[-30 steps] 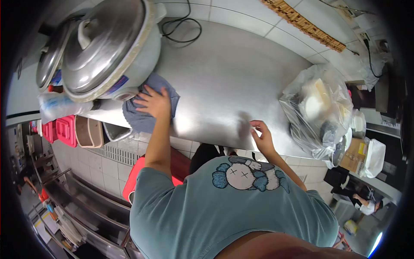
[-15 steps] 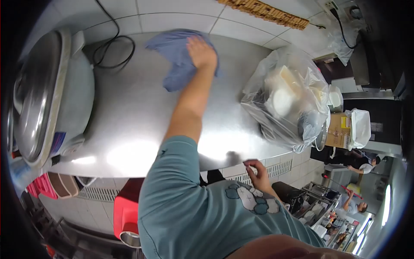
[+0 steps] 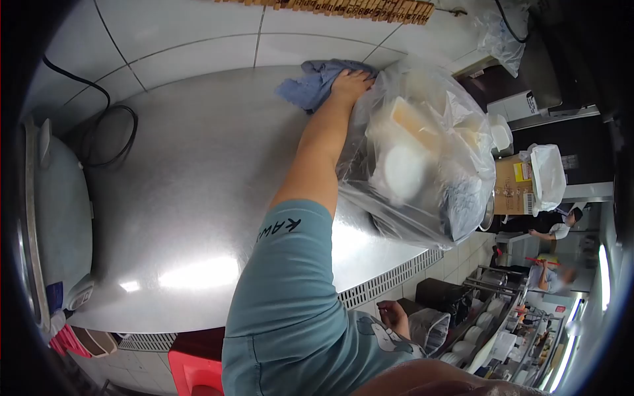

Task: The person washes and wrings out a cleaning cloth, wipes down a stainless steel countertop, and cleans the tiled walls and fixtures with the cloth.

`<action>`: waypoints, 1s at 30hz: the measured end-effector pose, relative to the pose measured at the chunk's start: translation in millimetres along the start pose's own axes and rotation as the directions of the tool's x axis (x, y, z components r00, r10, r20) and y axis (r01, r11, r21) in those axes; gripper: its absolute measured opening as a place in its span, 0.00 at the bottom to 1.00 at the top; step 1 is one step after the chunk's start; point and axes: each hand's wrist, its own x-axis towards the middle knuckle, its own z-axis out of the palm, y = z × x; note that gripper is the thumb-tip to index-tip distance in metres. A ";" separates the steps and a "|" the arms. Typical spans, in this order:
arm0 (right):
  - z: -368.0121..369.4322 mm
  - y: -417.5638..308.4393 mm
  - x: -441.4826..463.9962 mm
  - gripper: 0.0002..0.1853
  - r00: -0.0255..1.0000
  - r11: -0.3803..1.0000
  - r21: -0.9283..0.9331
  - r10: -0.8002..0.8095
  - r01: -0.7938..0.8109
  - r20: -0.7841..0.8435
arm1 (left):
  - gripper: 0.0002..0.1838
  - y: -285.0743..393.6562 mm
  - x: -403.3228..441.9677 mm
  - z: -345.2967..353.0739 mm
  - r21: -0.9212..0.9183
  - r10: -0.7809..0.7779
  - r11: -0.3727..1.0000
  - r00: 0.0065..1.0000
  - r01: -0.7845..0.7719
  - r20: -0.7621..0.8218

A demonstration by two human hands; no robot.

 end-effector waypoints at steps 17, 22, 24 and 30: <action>-6.8 -81.0 58.7 0.06 0.892 0.949 0.110 -0.316 0.296 0.323 | 0.23 94.6 -406.5 -47.8 -0.009 0.233 0.972 0.970 -0.234 -0.075; -10.5 -83.4 100.6 0.08 0.692 0.839 0.098 -0.502 0.535 0.520 | 0.21 210.3 -531.5 -50.8 -0.209 0.143 0.966 0.987 -0.155 -0.069; -24.4 -80.9 113.5 0.08 0.663 0.819 0.029 -0.484 0.573 0.571 | 0.20 245.4 -588.8 -45.2 -0.286 -0.031 0.957 0.997 0.049 0.067; -85.0 -36.5 131.9 0.06 0.612 0.752 -0.058 -0.486 0.657 0.625 | 0.12 278.3 -689.3 -77.5 -0.437 -0.824 0.505 0.567 0.744 0.014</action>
